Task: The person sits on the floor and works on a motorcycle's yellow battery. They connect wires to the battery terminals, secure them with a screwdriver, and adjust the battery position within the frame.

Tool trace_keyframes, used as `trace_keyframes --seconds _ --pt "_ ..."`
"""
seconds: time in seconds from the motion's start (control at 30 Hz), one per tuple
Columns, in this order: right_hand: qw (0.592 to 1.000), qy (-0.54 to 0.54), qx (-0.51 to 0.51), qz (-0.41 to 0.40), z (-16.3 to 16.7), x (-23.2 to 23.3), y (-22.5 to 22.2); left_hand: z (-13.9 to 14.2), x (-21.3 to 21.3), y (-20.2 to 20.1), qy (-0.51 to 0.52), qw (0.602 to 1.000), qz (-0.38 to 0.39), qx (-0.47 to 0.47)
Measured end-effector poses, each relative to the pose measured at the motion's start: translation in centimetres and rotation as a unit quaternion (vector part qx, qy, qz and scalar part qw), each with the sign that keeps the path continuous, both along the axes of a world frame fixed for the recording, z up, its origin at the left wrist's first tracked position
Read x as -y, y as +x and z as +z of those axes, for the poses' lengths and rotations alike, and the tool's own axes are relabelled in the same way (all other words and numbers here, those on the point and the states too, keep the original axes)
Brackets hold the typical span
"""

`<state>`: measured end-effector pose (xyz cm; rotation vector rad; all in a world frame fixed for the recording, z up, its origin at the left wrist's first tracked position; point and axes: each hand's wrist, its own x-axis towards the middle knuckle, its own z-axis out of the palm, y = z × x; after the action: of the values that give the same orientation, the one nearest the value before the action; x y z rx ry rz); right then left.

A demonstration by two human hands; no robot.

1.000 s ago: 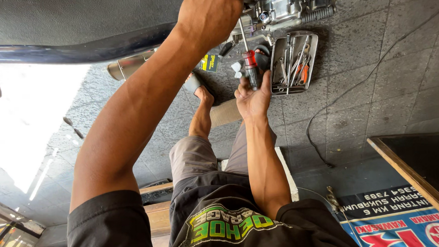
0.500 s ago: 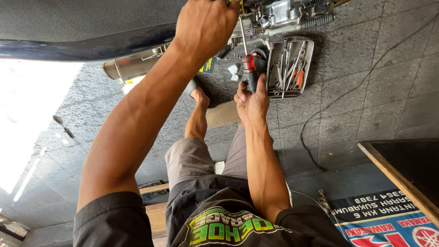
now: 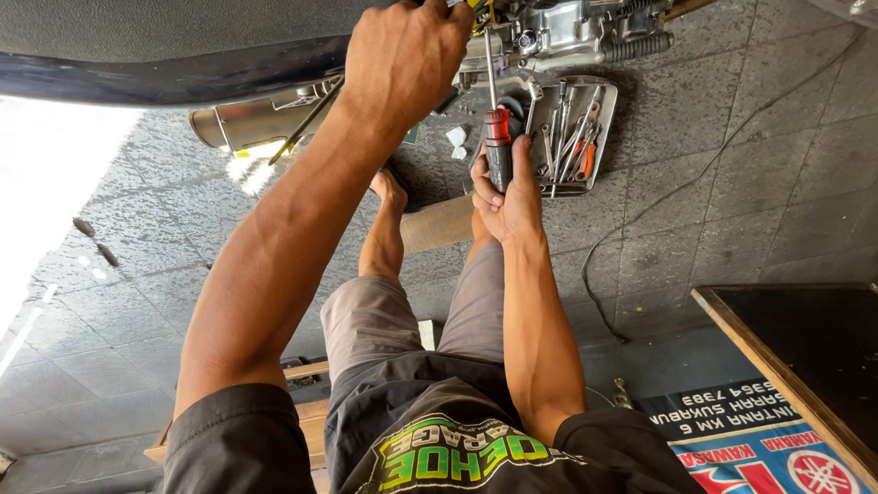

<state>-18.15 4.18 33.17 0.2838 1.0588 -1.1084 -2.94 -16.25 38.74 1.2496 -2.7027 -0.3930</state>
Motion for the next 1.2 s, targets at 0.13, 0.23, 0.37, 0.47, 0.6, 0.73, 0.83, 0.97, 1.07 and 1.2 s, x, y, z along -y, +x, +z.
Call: trace_keyframes --seconds 0.13,0.23,0.37,0.47,0.6,0.73,0.83,0.97,1.07,1.2 --pt "0.989 -0.128 -0.062 0.042 1.3 0.8 0.2 0.4 0.0 0.5 0.002 1.000 0.011 -0.019" --pt "1.000 -0.014 -0.013 0.014 1.6 1.3 -0.1 0.6 0.1 0.8 0.008 0.999 0.018 -0.042" --pt "0.998 -0.030 -0.053 0.031 1.1 0.9 -0.4 0.8 0.2 0.9 0.012 0.999 0.021 -0.028" --pt "0.986 -0.066 -0.147 0.044 0.0 0.4 -0.5 1.0 0.5 0.9 0.027 0.999 0.021 -0.008" --pt "0.984 -0.051 -0.169 0.036 -0.9 0.1 -0.6 2.0 0.7 1.1 0.009 0.999 0.022 -0.047" --pt "0.993 -0.025 -0.112 0.012 -0.6 0.4 -0.6 3.4 0.0 1.1 0.074 0.961 0.060 -0.261" --pt "0.994 -0.065 -0.086 0.018 0.0 0.7 -0.6 4.4 -0.6 0.8 0.201 0.872 0.192 -0.402" --pt "0.988 -0.080 -0.129 0.016 0.1 0.8 -0.5 5.5 -1.8 2.0 0.129 0.863 0.241 -0.425" --pt "0.976 -0.116 -0.183 0.011 -0.4 0.6 -0.2 5.7 -4.4 3.4 0.086 0.844 0.290 -0.443" --pt "0.985 -0.069 -0.160 0.002 -0.7 0.0 0.1 4.0 -8.2 2.4 0.192 0.800 0.345 -0.452"
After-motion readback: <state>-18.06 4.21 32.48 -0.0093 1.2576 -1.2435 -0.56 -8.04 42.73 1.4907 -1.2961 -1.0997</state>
